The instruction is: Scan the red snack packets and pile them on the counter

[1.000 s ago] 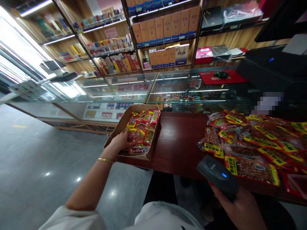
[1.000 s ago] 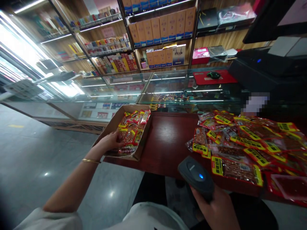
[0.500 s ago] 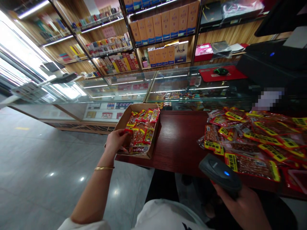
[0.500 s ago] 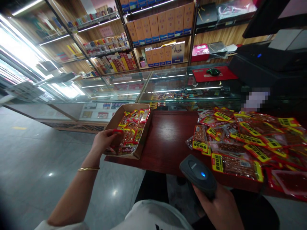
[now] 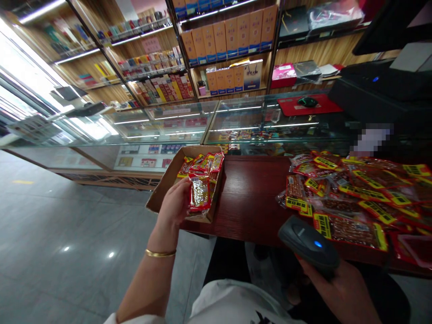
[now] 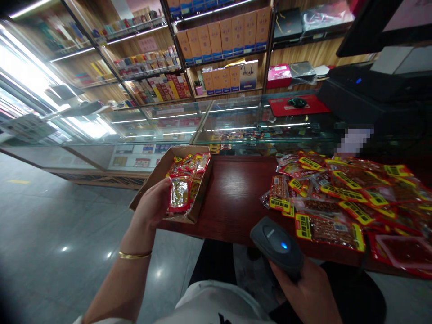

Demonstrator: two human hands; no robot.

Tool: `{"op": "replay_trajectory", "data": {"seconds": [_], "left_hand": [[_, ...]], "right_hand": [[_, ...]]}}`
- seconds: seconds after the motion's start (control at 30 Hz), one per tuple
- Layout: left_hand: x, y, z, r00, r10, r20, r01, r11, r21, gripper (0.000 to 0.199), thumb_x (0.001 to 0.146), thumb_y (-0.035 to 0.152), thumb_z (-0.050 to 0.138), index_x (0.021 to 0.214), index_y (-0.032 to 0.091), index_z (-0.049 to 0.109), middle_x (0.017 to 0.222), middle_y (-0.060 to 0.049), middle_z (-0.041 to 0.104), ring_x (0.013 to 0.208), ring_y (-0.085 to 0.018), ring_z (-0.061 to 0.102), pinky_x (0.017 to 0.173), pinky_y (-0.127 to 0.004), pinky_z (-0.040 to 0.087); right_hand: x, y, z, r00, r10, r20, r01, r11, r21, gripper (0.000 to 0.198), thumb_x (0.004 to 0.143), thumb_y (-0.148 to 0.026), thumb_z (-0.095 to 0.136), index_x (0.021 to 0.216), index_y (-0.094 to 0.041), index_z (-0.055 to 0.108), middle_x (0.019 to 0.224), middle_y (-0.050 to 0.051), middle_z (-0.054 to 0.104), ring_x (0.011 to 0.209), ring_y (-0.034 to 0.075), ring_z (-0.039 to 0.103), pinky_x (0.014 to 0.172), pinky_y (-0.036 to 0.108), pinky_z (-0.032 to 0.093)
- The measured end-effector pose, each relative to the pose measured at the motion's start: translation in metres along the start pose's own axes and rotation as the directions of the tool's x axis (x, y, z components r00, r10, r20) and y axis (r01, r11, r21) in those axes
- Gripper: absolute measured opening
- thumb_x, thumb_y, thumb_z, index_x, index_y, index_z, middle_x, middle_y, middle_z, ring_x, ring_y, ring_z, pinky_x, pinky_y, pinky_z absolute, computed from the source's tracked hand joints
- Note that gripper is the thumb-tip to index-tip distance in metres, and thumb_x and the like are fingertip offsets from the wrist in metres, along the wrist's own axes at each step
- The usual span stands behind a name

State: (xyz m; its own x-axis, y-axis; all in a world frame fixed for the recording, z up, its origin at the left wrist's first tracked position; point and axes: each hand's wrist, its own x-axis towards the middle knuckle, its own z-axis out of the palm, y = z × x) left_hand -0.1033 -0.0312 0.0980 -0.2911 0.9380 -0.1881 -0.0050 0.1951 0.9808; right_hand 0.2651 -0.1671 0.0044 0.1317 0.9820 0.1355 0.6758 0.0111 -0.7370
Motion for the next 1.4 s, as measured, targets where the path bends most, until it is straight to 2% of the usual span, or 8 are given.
{"op": "replay_trajectory", "data": {"seconds": [0.17,0.4,0.63,0.73,0.87,0.97,1.13,1.4], "left_hand": [[-0.022,-0.017,0.046,0.924,-0.111,0.366,0.207,0.950,-0.234,0.062,0.062,0.015,0.080,0.121,0.017,0.063,0.098,-0.007,0.077,0.082,-0.020,0.073,0.072,-0.027,0.057],[-0.028,-0.052,0.080,0.908,-0.155,0.390,0.266,0.932,-0.247,0.044,0.072,0.028,0.082,0.112,0.015,0.070,0.107,-0.009,0.077,0.084,-0.017,0.072,0.073,-0.025,0.055],[-0.033,-0.065,0.079,0.763,-0.345,0.547,0.526,0.823,-0.214,0.066,0.059,0.003,0.080,0.122,0.017,0.064,0.117,-0.011,0.074,0.094,-0.022,0.073,0.078,-0.029,0.058],[-0.034,-0.071,0.084,0.827,-0.270,0.493,0.417,0.883,-0.216,0.071,0.051,0.000,0.083,0.116,0.019,0.062,0.102,-0.006,0.076,0.086,-0.021,0.073,0.073,-0.028,0.057],[-0.025,-0.073,0.096,0.922,-0.131,0.364,0.224,0.948,-0.225,0.038,0.057,0.012,0.086,0.089,0.015,0.067,0.081,-0.001,0.073,0.069,-0.012,0.067,0.066,-0.020,0.051],[-0.013,-0.071,0.109,0.908,-0.174,0.380,0.316,0.882,-0.350,0.027,0.061,0.015,0.082,0.085,0.015,0.070,0.081,-0.001,0.071,0.071,-0.012,0.066,0.068,-0.022,0.053],[0.002,-0.083,0.135,0.798,-0.279,0.534,0.506,0.792,-0.342,0.055,0.059,0.005,0.073,0.113,0.020,0.070,0.099,-0.006,0.074,0.086,-0.019,0.069,0.078,-0.032,0.056],[0.032,-0.112,0.157,0.945,-0.118,0.306,0.270,0.808,-0.523,0.036,0.060,0.022,0.087,0.088,0.016,0.066,0.092,-0.003,0.071,0.082,-0.013,0.066,0.077,-0.023,0.050]], "right_hand": [[0.002,-0.004,-0.006,0.998,-0.054,0.008,0.054,0.998,-0.009,0.032,0.081,-0.054,0.067,0.074,-0.025,0.078,0.073,0.003,0.082,0.067,0.027,0.079,0.052,0.027,0.062],[-0.002,-0.004,-0.009,0.997,-0.075,-0.017,0.075,0.997,-0.030,0.031,0.084,-0.052,0.065,0.078,-0.025,0.079,0.080,0.003,0.083,0.074,0.028,0.080,0.060,0.028,0.063],[-0.003,-0.002,-0.007,1.000,-0.030,-0.007,0.030,0.999,0.010,0.031,0.083,-0.051,0.066,0.078,-0.024,0.079,0.078,0.004,0.082,0.071,0.027,0.080,0.059,0.027,0.062],[-0.003,-0.002,-0.007,0.999,-0.044,-0.018,0.044,0.999,0.017,0.030,0.083,-0.051,0.065,0.080,-0.024,0.079,0.079,0.004,0.082,0.072,0.027,0.080,0.061,0.028,0.063],[-0.001,-0.001,-0.005,0.998,-0.056,-0.015,0.056,0.998,0.018,0.030,0.083,-0.049,0.065,0.083,-0.023,0.079,0.080,0.005,0.082,0.073,0.026,0.080,0.065,0.029,0.064],[-0.002,-0.001,-0.004,0.999,-0.046,-0.012,0.046,0.999,0.021,0.031,0.083,-0.050,0.066,0.086,-0.023,0.080,0.082,0.005,0.083,0.075,0.027,0.080,0.070,0.030,0.064],[-0.003,0.001,-0.002,1.000,-0.007,-0.008,0.007,1.000,0.023,0.033,0.085,-0.051,0.065,0.088,-0.022,0.079,0.082,0.005,0.082,0.074,0.026,0.079,0.072,0.031,0.063],[0.002,0.006,0.004,1.000,0.007,-0.003,-0.007,0.999,-0.050,0.034,0.086,-0.050,0.062,0.094,-0.021,0.078,0.086,0.008,0.082,0.080,0.028,0.079,0.077,0.034,0.062]]}}
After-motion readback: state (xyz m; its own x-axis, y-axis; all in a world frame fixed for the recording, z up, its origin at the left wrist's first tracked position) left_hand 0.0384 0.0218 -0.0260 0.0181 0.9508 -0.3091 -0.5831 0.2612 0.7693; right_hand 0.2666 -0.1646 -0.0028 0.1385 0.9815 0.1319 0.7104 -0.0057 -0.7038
